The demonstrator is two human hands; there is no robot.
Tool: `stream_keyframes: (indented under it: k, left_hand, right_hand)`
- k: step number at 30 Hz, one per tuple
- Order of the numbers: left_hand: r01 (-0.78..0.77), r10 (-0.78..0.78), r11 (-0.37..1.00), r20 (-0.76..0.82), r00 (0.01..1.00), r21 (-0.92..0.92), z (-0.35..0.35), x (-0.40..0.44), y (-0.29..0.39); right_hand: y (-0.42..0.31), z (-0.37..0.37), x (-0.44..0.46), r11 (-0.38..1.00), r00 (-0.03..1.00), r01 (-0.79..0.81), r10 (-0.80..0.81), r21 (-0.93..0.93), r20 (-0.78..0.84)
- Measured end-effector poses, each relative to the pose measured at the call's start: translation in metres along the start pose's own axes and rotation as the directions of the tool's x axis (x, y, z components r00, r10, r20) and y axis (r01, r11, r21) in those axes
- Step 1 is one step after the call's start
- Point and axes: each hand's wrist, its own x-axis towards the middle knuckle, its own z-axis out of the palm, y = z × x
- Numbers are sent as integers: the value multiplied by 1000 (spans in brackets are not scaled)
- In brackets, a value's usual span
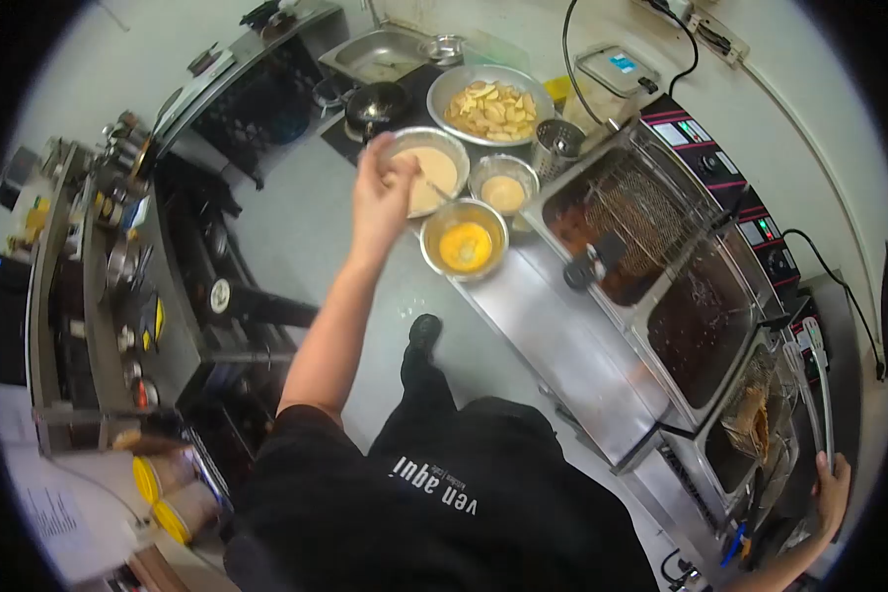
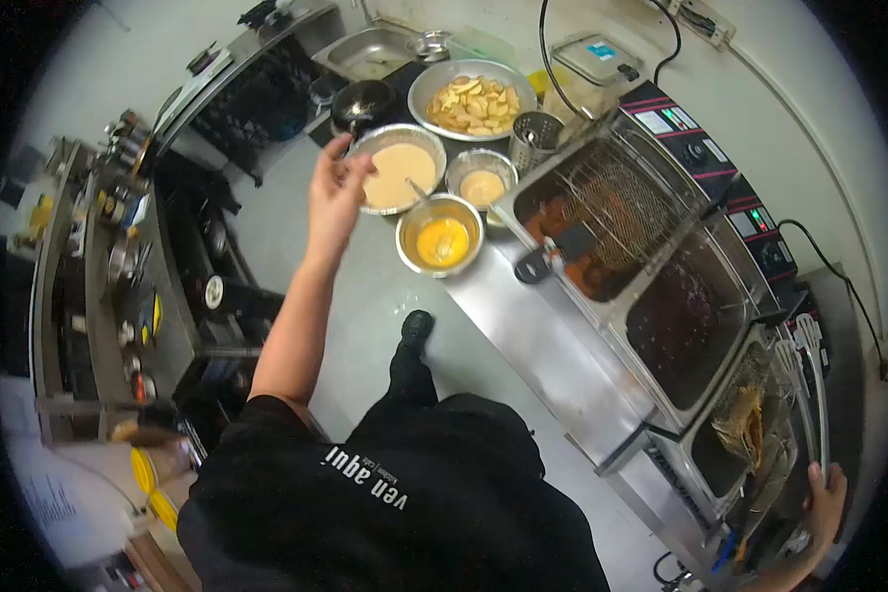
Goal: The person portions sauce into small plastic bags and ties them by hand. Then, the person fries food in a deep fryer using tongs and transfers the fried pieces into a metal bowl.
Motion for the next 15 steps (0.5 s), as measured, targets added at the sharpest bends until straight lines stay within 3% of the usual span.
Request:
stream_keyframes:
  k: [1, 2, 3, 5, 6, 7, 8, 9, 10, 11, 13, 15]
  left_hand:
    - [36, -43, 986, -40, 998, -164, 0, 46, -26]
    - [100, -101, 991, -12, 995, -88, -4, 96, -55]
    - [224, -223, 973, 22, 975, -54, 0, 136, -57]
    - [411, -401, 897, 88, 912, -163, 22, 228, -111]
    - [400, -382, 899, 129, 915, -178, 41, 284, -160]
    - [313, -310, 949, 75, 948, -25, 60, 331, -228]
    - [215, -222, 967, 34, 975, 135, 77, 368, -281]
    - [213, -224, 969, 78, 972, 125, 95, 393, -313]
    - [221, -226, 960, 8, 974, 170, 115, 415, -338]
    - [234, -226, 949, -60, 972, 213, 138, 433, -364]
    - [531, -531, 847, 14, 847, -25, 165, 472, -401]
    - [741, -749, 579, 138, 648, -339, 168, 480, -362]
  right_hand:
    - [-20, 4, -6, 1000, 1000, -19, 19, 8, -9]
    - [-45, 6, -12, 998, 997, -60, 60, 13, 38]
    - [-60, 17, -26, 994, 992, -108, 109, 27, -69]
    - [-94, 41, -53, 979, 939, -188, 203, 83, -279]
    - [-113, 40, -66, 954, 941, -287, 297, 86, -162]
    - [-127, 34, -74, 924, 924, -378, 381, 61, -40]
    - [-103, 51, -77, 960, 931, -265, 280, 90, -234]
    - [-77, 63, -79, 949, 916, -305, 317, 85, -247]
    - [-53, 70, -84, 945, 884, -327, 313, 19, -347]
    - [-76, 66, -104, 919, 873, -391, 354, -48, -337]
    - [-122, 59, -143, 862, 837, -491, 426, -129, -343]
    - [-165, 57, -166, 854, 855, -491, 434, -171, -284]
